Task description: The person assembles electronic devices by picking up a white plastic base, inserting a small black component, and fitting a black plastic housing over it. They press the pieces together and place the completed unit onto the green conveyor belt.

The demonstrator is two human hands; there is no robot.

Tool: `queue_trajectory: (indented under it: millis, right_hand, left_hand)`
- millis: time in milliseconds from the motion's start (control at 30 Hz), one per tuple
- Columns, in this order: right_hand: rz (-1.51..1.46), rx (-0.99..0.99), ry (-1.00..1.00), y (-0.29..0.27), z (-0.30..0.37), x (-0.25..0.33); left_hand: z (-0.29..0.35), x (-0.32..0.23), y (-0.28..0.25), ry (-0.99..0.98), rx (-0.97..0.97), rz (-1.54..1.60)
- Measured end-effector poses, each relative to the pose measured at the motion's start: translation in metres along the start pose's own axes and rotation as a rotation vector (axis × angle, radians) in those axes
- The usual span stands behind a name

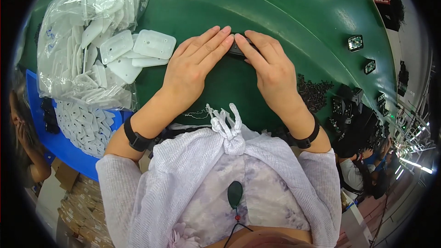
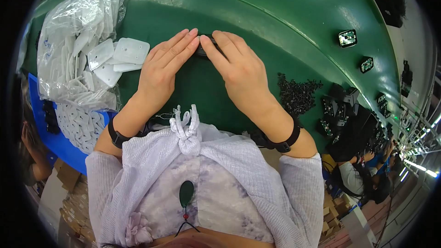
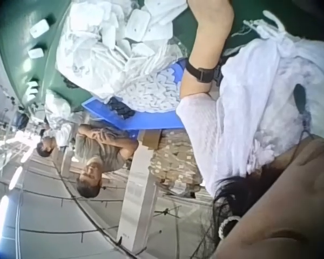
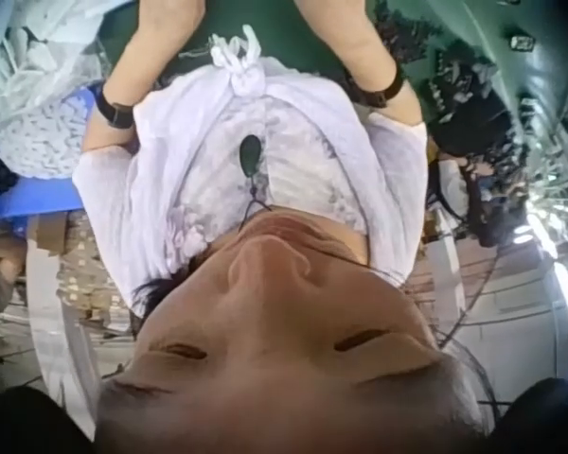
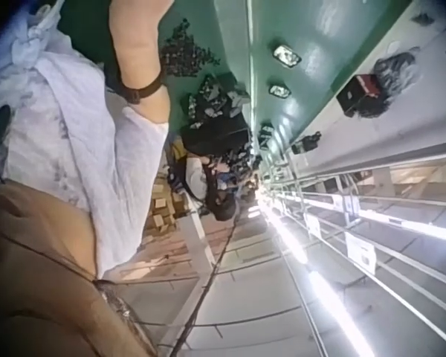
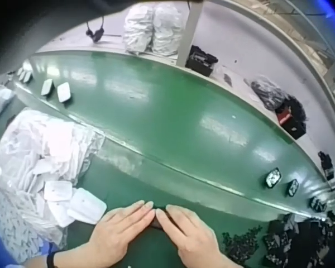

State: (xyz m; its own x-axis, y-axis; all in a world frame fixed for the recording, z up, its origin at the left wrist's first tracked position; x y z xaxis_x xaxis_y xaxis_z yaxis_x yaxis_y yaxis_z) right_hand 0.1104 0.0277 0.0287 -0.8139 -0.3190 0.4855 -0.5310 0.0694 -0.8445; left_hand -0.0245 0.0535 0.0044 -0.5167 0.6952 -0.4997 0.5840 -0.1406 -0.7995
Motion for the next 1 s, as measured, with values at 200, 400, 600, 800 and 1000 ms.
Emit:
queue_trajectory:
  millis: [200,400,600,800,1000]
  right_hand:
    - [-0.358,0.094,0.037,-0.005,-0.01,-0.034]
    - [-1.25,0.033,0.394,-0.002,0.002,-0.038]
    - [-1.061,-0.156,0.524,-0.004,0.007,-0.03]
    - [-0.909,-0.234,0.404,-0.011,-0.007,-0.024]
    - [-0.818,-0.218,0.38,-0.021,-0.044,-0.065]
  left_hand:
    - [-0.01,-0.013,0.005,0.059,-0.025,-0.184]
    - [-0.014,0.017,0.03,-0.692,0.069,1.032]
    - [-0.009,0.002,0.029,-0.697,0.172,1.09]
    - [-0.011,-0.001,0.032,-0.678,0.097,1.209]
    - [-0.012,0.01,-0.023,-0.39,-0.074,0.615]
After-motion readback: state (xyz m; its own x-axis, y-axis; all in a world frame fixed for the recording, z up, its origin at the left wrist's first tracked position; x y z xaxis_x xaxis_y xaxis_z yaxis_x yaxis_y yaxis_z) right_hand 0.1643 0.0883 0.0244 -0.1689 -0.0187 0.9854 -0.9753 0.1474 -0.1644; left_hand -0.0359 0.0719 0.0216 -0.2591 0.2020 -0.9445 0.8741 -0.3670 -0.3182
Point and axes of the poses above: each hand's wrist, its own z-axis away from the middle knuckle, its own y-axis out of the palm, x = y × z, the point moved 7 cm from there along -z, towards the middle knuckle, and after that the axes turned 4 degrees about -z, right-handed, at the moved point
